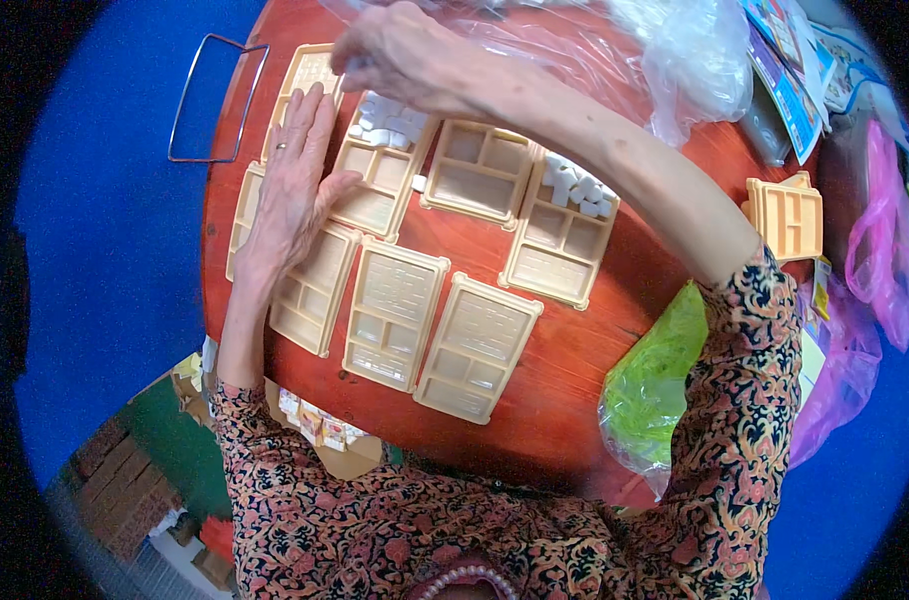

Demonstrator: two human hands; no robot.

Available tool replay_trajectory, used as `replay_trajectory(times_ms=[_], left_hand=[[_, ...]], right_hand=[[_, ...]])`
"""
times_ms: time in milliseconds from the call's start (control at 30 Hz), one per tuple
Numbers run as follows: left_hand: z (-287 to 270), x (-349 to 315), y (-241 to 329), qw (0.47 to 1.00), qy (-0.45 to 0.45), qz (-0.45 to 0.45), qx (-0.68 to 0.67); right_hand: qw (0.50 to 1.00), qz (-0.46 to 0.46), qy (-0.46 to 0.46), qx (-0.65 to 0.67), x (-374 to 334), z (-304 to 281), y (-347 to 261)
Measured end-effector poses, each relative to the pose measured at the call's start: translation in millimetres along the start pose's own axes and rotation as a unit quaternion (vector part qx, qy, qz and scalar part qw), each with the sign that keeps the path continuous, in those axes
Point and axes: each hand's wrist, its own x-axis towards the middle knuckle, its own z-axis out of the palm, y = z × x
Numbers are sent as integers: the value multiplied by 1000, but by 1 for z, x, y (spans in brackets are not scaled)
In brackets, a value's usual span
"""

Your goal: Packaging small white foam blocks into yellow plastic trays at a workshop table.

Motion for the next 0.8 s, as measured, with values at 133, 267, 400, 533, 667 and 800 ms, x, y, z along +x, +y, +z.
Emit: replay_trajectory(times_ms=[133, 267, 400, 533, 667, 800], left_hand=[[-17, 1, 7, 999, -27, -20, -32], [-28, 9, 31, 1000, -7, 0, -30], [-1, 1, 32, 1000, 7, 13, -16], [-19, -8, 20, 999, -20, -3, -48], [-11, -15, 13, 999, -8, 5, -52], [-15, -13, 16, 999, -15, 4, -48]], right_hand=[[999, -28, 31, -21, 49, 17, -8], [985, -86, 147, -17, 81, 41, 17], [964, -131, 224, -55, 63, 45, 33], [990, -103, 41, -84, 58, 47, 23], [982, -140, 21, -129, 53, 59, 24], [965, -202, 46, -163, 55, 50, 20]])
